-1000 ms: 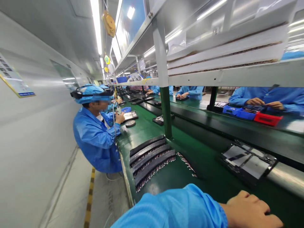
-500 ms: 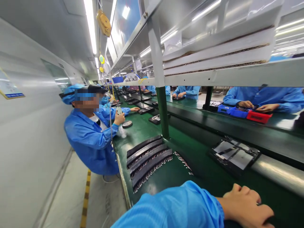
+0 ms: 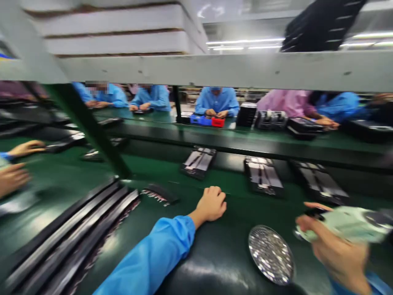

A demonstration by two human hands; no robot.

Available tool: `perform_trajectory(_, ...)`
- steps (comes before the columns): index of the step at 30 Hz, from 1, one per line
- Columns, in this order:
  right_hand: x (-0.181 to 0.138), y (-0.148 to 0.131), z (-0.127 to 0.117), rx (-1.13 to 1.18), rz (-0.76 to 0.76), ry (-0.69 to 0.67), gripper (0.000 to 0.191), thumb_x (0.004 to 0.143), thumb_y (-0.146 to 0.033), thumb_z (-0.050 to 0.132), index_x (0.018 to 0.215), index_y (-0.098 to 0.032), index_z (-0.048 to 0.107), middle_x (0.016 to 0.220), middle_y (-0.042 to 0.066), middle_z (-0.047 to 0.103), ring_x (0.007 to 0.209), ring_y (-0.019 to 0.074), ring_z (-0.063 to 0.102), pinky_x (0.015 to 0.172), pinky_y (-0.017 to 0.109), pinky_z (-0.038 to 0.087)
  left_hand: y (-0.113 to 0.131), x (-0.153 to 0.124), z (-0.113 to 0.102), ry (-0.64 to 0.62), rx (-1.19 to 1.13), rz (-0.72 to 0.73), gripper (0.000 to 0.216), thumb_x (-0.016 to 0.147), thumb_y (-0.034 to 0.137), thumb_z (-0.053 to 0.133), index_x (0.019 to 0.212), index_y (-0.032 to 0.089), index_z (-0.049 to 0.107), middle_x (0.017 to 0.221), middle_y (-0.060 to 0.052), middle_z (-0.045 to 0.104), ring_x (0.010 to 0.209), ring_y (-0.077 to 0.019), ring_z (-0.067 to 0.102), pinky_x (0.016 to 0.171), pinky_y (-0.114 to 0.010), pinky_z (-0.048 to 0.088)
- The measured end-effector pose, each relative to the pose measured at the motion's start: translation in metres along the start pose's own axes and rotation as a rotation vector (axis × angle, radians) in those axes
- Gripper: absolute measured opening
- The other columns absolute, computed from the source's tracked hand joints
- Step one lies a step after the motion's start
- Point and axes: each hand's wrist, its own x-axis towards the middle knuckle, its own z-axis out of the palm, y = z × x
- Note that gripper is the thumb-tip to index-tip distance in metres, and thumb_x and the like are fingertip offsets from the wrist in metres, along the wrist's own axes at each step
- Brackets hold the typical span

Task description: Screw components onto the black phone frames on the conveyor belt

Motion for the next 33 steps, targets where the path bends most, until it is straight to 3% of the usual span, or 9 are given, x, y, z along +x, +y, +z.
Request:
perform_trajectory(1, 0.003, 0.004, -0.004, 0.043, 0.029, -0.012, 0.024, 0.066, -0.029, 0.086, 0.077, -0.02, 0.066, 0.063, 0.003, 0.062, 0.051, 0.0187, 0.059, 0.046, 0.032, 0.052, -0.002, 0.001, 0.002, 0.005, -0.016, 0.009, 0.022, 0.095, 0.03, 0.049, 0.106, 0.018, 0.063, 0.116, -0.013, 0.057, 0.112, -0.0293, 0.05, 0.098, -0.047, 0.042)
perform_trajectory(7, 0.016, 0.017, 0.006, 0.119, 0.111, 0.026, 0.032, 0.065, -0.025, 0.075, 0.094, -0.015, 0.066, 0.055, -0.002, 0.059, 0.043, 0.0143, 0.053, 0.039, 0.025, 0.043, 0.001, 0.014, 0.001, 0.011, -0.038, 0.018, 0.017, 0.093, 0.018, 0.05, 0.103, 0.018, 0.064, 0.117, -0.01, 0.059, 0.116, -0.0254, 0.052, 0.1, -0.042, 0.046)
perform_trajectory(14, 0.025, 0.022, 0.001, 0.081, 0.145, 0.016, 0.037, 0.064, -0.031, 0.077, 0.096, -0.015, 0.067, 0.058, -0.001, 0.06, 0.048, 0.0147, 0.055, 0.045, 0.025, 0.046, 0.04, 0.118, 0.004, -0.11, -0.029, 0.131, 0.046, 0.093, 0.037, 0.067, 0.134, 0.019, 0.055, 0.151, -0.012, 0.043, 0.135, -0.0323, 0.045, 0.108, -0.055, 0.044)
perform_trajectory(18, 0.028, 0.017, -0.001, 0.085, 0.117, 0.023, 0.036, 0.065, -0.033, 0.074, 0.095, -0.015, 0.066, 0.057, -0.003, 0.058, 0.047, 0.0135, 0.052, 0.045, 0.026, 0.044, 0.049, 0.17, -0.004, -0.252, -0.018, 0.254, 0.044, 0.094, 0.038, 0.067, 0.132, 0.018, 0.057, 0.142, -0.012, 0.052, 0.127, -0.0295, 0.054, 0.104, -0.053, 0.049)
perform_trajectory(21, 0.031, 0.011, -0.003, 0.096, 0.107, 0.019, 0.036, 0.065, -0.033, 0.073, 0.095, -0.015, 0.066, 0.057, -0.003, 0.057, 0.047, 0.0132, 0.051, 0.045, 0.026, 0.043, 0.046, 0.18, -0.015, -0.276, 0.02, 0.255, 0.04, 0.095, 0.037, 0.066, 0.129, 0.017, 0.058, 0.134, -0.011, 0.058, 0.117, -0.0263, 0.06, 0.098, -0.049, 0.053)
perform_trajectory(24, 0.033, 0.006, -0.007, 0.124, 0.106, 0.021, 0.036, 0.065, -0.033, 0.075, 0.095, -0.015, 0.066, 0.055, -0.003, 0.056, 0.046, 0.0135, 0.051, 0.043, 0.025, 0.042, 0.038, 0.171, -0.03, -0.229, 0.071, 0.158, 0.04, 0.095, 0.037, 0.065, 0.129, 0.017, 0.058, 0.132, -0.011, 0.059, 0.114, -0.0256, 0.061, 0.096, -0.048, 0.055)
perform_trajectory(27, 0.034, 0.004, -0.012, 0.142, 0.103, 0.044, 0.037, 0.064, -0.031, 0.076, 0.096, -0.014, 0.066, 0.054, -0.003, 0.058, 0.045, 0.014, 0.052, 0.043, 0.025, 0.044, 0.03, 0.14, -0.054, -0.182, 0.102, 0.068, 0.039, 0.095, 0.034, 0.065, 0.13, 0.017, 0.057, 0.132, -0.011, 0.059, 0.114, -0.0257, 0.062, 0.096, -0.049, 0.055)
perform_trajectory(30, 0.034, 0.004, -0.015, 0.149, 0.095, 0.073, 0.036, 0.063, -0.03, 0.077, 0.095, -0.015, 0.067, 0.055, -0.003, 0.059, 0.045, 0.0138, 0.053, 0.043, 0.025, 0.044, 0.024, 0.077, -0.078, -0.131, 0.135, -0.019, 0.049, 0.09, 0.012, 0.058, 0.137, 0.024, 0.054, 0.14, -0.009, 0.057, 0.122, -0.0276, 0.06, 0.1, -0.046, 0.054)
perform_trajectory(33, 0.033, 0.005, -0.017, 0.083, 0.074, 0.087, 0.033, 0.061, -0.03, 0.077, 0.091, -0.017, 0.07, 0.059, -0.002, 0.061, 0.048, 0.0143, 0.055, 0.045, 0.025, 0.045, 0.024, -0.017, -0.088, -0.127, 0.194, -0.094, 0.071, 0.077, 0.002, 0.051, 0.142, 0.031, 0.053, 0.149, -0.004, 0.053, 0.139, -0.0289, 0.048, 0.108, -0.042, 0.05)
